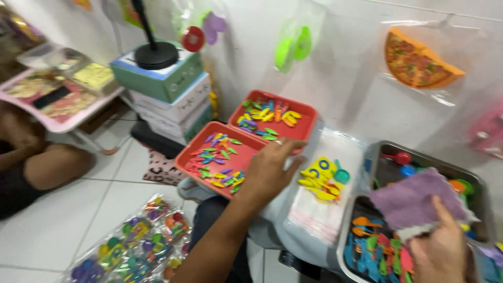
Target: Cleaning small plastic toy pieces with a cloth and sorting them into different trays on the floor.
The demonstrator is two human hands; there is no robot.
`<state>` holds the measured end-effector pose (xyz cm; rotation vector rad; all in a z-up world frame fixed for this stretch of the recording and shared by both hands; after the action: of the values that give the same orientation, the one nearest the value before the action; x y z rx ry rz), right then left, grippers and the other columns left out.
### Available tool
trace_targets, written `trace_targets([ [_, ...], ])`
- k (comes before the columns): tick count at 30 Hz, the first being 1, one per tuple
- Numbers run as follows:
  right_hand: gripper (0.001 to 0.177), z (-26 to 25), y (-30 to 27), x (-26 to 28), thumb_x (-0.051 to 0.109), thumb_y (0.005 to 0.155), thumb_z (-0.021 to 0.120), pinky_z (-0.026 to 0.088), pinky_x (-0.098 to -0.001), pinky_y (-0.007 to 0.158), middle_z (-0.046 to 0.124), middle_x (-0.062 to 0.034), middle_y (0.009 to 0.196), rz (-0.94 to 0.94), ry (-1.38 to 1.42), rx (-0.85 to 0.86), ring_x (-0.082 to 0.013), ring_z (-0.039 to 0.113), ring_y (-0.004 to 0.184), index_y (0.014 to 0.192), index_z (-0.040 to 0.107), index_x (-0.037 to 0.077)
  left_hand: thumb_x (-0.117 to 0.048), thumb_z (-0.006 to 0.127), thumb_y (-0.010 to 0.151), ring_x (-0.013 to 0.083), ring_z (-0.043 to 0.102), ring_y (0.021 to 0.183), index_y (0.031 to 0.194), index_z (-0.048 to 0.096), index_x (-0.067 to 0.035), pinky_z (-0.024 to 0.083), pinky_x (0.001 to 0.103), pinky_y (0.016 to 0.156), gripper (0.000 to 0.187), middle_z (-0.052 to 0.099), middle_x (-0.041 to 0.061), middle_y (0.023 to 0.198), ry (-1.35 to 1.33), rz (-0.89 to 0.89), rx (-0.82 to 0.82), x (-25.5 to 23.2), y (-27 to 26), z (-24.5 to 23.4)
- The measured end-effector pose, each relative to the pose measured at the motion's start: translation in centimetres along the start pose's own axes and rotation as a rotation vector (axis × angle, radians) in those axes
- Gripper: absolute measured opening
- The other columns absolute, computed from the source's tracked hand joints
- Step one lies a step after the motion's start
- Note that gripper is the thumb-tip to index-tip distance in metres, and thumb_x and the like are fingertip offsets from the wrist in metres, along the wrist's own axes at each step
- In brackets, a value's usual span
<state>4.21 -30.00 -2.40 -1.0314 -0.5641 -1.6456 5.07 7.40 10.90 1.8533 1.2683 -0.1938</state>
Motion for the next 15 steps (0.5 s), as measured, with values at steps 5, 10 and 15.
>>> trace_targets([
  [5, 0.022, 0.6, -1.0, 0.5, 0.031, 0.111, 0.056, 0.059, -0.0253, 0.097, 0.069, 0.0159, 0.126, -0.001, -0.111, -0.061, 0.0005, 0.069, 0.110, 0.132, 0.060, 0.026, -0.013, 0.067, 0.085, 0.0297, 0.065, 0.095, 0.109, 0.077, -0.013, 0.053, 0.042, 0.084, 0.026, 0.070, 0.007, 0.108, 0.224, 0.009, 0.091, 8.0, -1.6, -4.9],
  [10, 0.033, 4.8, -3.7, 1.9, 0.028, 0.115, 0.043, 0.052, -0.0422, 0.111, 0.055, 0.0012, 0.141, -0.051, -0.283, -0.046, -0.0117, 0.060, 0.129, 0.145, 0.043, 0.015, -0.009, 0.071, 0.081, 0.0254, 0.064, 0.088, 0.113, 0.080, -0.017, 0.052, 0.038, 0.078, 0.034, 0.068, 0.004, 0.096, 0.379, -0.032, 0.273, 13.9, -1.5, -5.7],
  [15, 0.026, 4.7, -3.4, 1.0, 0.023, 0.115, 0.043, 0.050, -0.0443, 0.108, 0.055, 0.0014, 0.137, -0.024, -0.258, 0.022, -0.0130, 0.057, 0.126, 0.139, 0.047, 0.015, -0.018, 0.070, 0.085, 0.0264, 0.063, 0.104, 0.115, 0.080, -0.018, 0.051, 0.038, 0.091, 0.031, 0.065, 0.010, 0.114, 0.545, -0.104, 0.464, 18.0, -0.7, -2.9],
])
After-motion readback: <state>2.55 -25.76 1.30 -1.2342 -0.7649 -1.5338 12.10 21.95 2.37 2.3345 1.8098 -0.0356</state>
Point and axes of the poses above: each hand's wrist, its own y-axis towards the middle knuckle, its own z-axis out of the palm, x = y × z, the point moved 7 cm from there along y, towards the middle knuckle
